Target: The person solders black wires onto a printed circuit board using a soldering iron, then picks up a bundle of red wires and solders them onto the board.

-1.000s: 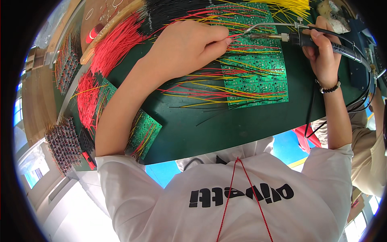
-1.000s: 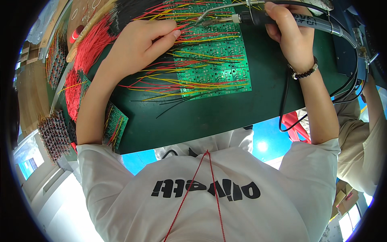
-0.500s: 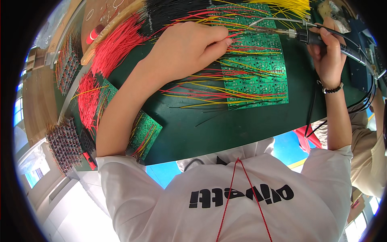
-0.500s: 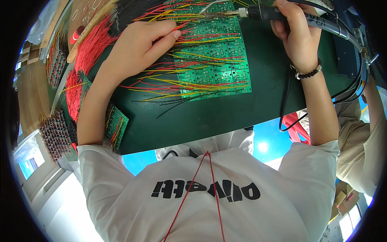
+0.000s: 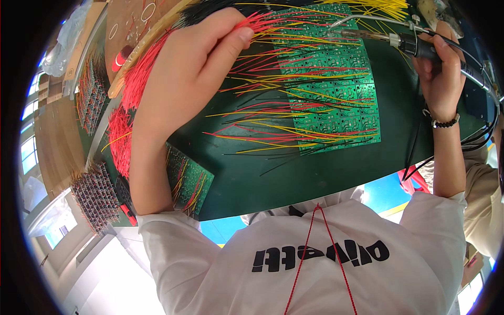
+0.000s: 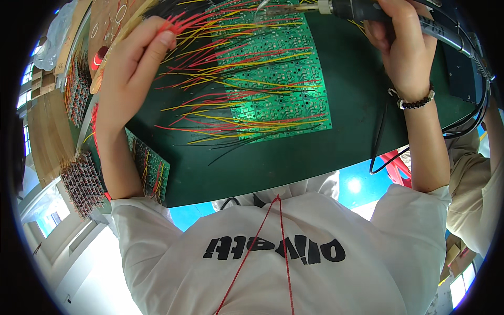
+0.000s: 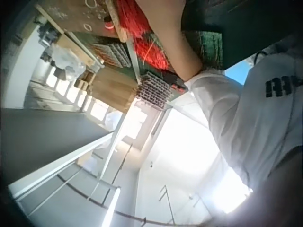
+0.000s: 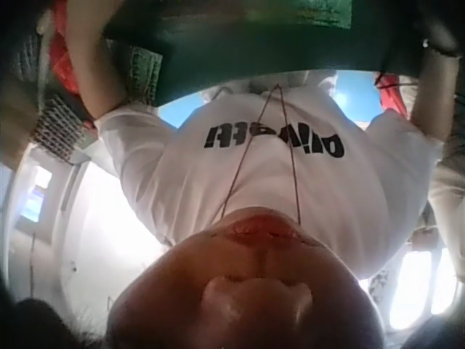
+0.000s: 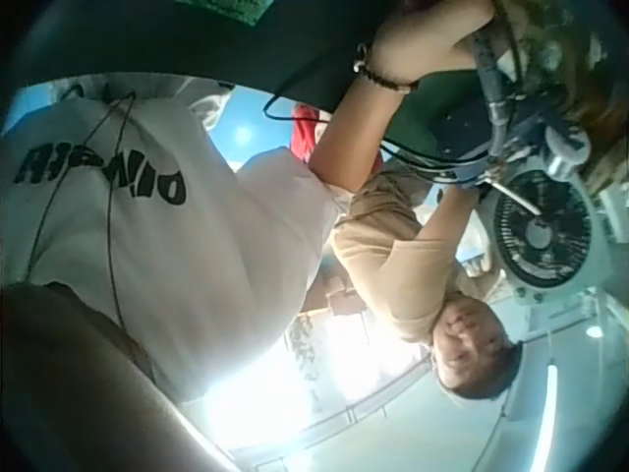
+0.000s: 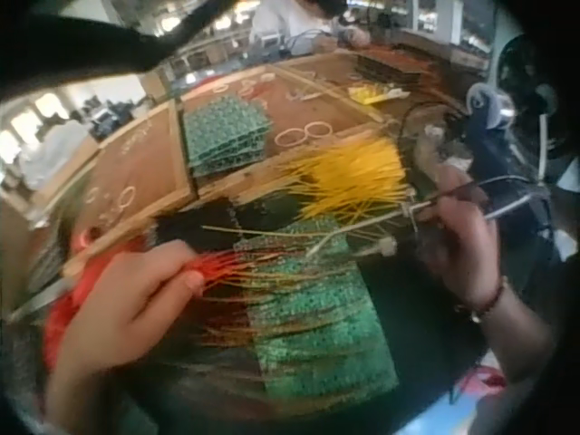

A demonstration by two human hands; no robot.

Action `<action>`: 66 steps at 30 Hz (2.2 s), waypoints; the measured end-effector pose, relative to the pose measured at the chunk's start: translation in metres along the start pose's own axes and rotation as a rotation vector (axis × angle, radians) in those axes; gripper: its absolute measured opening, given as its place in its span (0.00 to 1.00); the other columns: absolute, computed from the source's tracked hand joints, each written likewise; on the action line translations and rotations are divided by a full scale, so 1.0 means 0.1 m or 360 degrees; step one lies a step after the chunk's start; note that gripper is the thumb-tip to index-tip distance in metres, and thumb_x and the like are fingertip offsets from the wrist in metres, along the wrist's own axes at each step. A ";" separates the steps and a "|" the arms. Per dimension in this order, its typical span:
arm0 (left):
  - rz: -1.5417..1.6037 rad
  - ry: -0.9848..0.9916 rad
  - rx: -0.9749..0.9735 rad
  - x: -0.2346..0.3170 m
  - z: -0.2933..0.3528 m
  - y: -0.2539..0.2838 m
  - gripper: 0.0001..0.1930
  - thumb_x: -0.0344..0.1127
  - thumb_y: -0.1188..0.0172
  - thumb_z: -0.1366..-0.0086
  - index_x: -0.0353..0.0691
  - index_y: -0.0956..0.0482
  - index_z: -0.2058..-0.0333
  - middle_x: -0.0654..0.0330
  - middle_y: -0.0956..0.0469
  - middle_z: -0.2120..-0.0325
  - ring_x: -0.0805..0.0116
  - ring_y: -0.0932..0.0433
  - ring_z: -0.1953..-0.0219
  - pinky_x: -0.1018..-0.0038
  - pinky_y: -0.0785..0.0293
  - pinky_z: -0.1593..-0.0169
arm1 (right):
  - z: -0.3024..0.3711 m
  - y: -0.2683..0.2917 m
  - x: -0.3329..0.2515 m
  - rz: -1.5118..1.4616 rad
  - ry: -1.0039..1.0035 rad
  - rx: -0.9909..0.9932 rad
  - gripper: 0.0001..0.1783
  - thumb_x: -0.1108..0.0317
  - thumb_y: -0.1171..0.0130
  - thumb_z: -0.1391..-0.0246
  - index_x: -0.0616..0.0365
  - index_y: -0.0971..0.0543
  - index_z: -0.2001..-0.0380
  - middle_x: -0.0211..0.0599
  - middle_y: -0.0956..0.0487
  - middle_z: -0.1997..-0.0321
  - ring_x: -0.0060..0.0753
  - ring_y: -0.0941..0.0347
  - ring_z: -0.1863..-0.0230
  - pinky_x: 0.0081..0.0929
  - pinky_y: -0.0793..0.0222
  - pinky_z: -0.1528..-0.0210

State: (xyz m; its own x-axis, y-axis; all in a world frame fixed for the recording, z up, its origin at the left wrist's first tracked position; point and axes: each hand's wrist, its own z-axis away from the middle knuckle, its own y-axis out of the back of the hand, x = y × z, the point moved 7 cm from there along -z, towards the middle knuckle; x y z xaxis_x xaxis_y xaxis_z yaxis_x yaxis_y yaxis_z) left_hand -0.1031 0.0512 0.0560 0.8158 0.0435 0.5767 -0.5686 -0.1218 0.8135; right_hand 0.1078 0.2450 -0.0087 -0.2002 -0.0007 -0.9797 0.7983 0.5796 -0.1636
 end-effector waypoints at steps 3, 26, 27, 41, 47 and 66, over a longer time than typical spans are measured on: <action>0.0030 -0.0044 -0.0027 0.08 -0.05 -0.08 0.07 0.32 0.52 0.40 0.34 0.31 0.72 0.62 0.37 0.84 0.76 0.40 0.80 0.80 0.43 0.76 | -0.02 0.06 0.01 -0.0111 -0.0044 0.0020 0.15 0.63 0.55 0.50 0.66 0.27 0.72 0.25 0.43 0.90 0.16 0.53 0.89 0.15 0.56 0.84; -0.0367 -0.0603 -0.0013 0.25 -0.29 -0.58 0.04 0.28 0.45 0.49 0.37 0.31 0.78 0.58 0.35 0.87 0.60 0.35 0.85 0.70 0.39 0.81 | 0.25 -0.01 -0.09 0.0047 0.0545 0.0236 0.32 0.59 0.50 0.53 0.70 0.43 0.49 0.33 0.29 0.73 0.17 0.36 0.78 0.09 0.41 0.80; -0.0382 -0.0581 -0.0025 0.24 -0.28 -0.59 0.03 0.28 0.45 0.49 0.37 0.31 0.78 0.58 0.35 0.87 0.61 0.35 0.85 0.70 0.39 0.81 | 0.26 -0.04 -0.10 0.0091 0.0565 0.0278 0.32 0.59 0.50 0.52 0.71 0.43 0.49 0.33 0.29 0.73 0.17 0.36 0.78 0.09 0.41 0.80; -0.0384 -0.0594 0.0014 0.21 -0.23 -0.59 0.04 0.28 0.46 0.49 0.37 0.31 0.78 0.58 0.35 0.87 0.61 0.35 0.85 0.70 0.39 0.81 | 0.28 0.03 -0.08 0.0063 0.0731 0.0297 0.30 0.64 0.52 0.54 0.72 0.42 0.50 0.36 0.29 0.72 0.22 0.34 0.74 0.16 0.37 0.73; -0.0364 -0.0620 0.0019 0.25 -0.28 -0.58 0.04 0.28 0.46 0.49 0.37 0.31 0.78 0.59 0.35 0.87 0.61 0.35 0.84 0.70 0.39 0.81 | 0.15 0.41 0.06 0.0125 -0.0174 -0.0069 0.23 0.65 0.58 0.50 0.74 0.35 0.56 0.34 0.29 0.79 0.13 0.46 0.89 0.12 0.46 0.83; -0.0515 -0.0430 -0.0249 0.25 -0.25 -0.43 0.04 0.30 0.49 0.44 0.36 0.33 0.74 0.55 0.38 0.87 0.56 0.36 0.83 0.67 0.43 0.79 | -0.01 0.27 0.02 -0.0179 0.0069 -0.0078 0.17 0.65 0.56 0.51 0.68 0.32 0.62 0.27 0.37 0.85 0.15 0.49 0.90 0.12 0.54 0.87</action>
State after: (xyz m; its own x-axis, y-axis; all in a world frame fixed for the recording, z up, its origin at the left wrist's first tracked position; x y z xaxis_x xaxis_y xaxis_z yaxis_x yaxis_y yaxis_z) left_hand -0.0610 0.0820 0.0376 0.9407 -0.2085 0.2675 -0.2720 0.0075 0.9623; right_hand 0.1283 0.2617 -0.0153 -0.3121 -0.0332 -0.9495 0.7409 0.6170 -0.2651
